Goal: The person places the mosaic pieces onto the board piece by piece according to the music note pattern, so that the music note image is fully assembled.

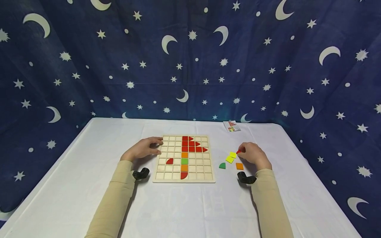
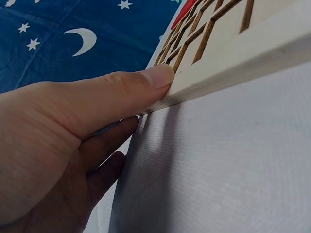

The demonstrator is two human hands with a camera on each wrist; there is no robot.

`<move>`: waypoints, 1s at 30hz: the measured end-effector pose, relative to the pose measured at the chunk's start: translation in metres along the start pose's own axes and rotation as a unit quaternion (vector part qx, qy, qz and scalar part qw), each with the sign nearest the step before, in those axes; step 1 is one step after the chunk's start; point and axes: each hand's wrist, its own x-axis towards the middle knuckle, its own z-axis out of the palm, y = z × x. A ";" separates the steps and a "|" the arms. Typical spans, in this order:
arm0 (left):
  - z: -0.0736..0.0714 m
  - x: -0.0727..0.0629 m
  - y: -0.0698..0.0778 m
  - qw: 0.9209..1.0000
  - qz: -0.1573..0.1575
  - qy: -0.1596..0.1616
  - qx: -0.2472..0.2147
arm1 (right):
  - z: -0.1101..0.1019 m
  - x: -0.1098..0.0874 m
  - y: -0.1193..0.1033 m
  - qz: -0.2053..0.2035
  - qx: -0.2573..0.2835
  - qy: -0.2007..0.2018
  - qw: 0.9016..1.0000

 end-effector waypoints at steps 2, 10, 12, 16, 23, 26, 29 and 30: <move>0.000 0.000 0.000 1.000 0.000 0.001 -0.001 | 0.000 0.000 0.000 0.000 0.001 -0.001 1.000; 0.000 0.000 0.000 1.000 0.005 0.000 -0.003 | 0.001 0.001 0.001 0.002 0.000 0.000 1.000; 0.000 0.000 0.000 1.000 0.005 0.000 -0.002 | 0.002 0.002 0.002 0.000 -0.004 0.004 1.000; 0.000 0.001 -0.001 1.000 0.003 0.000 0.000 | 0.003 0.003 0.002 0.000 -0.007 0.007 1.000; -0.001 0.001 -0.001 1.000 -0.001 -0.001 0.001 | 0.004 0.005 0.000 -0.005 -0.002 0.007 1.000; -0.001 0.001 0.000 1.000 0.001 -0.001 0.004 | 0.005 0.006 -0.001 -0.003 0.001 0.005 1.000; -0.001 0.002 -0.001 1.000 0.002 0.000 0.005 | 0.006 0.006 -0.001 0.003 0.000 0.006 1.000; -0.001 0.002 -0.001 1.000 0.002 0.000 0.005 | 0.006 0.006 -0.001 0.006 -0.001 0.007 1.000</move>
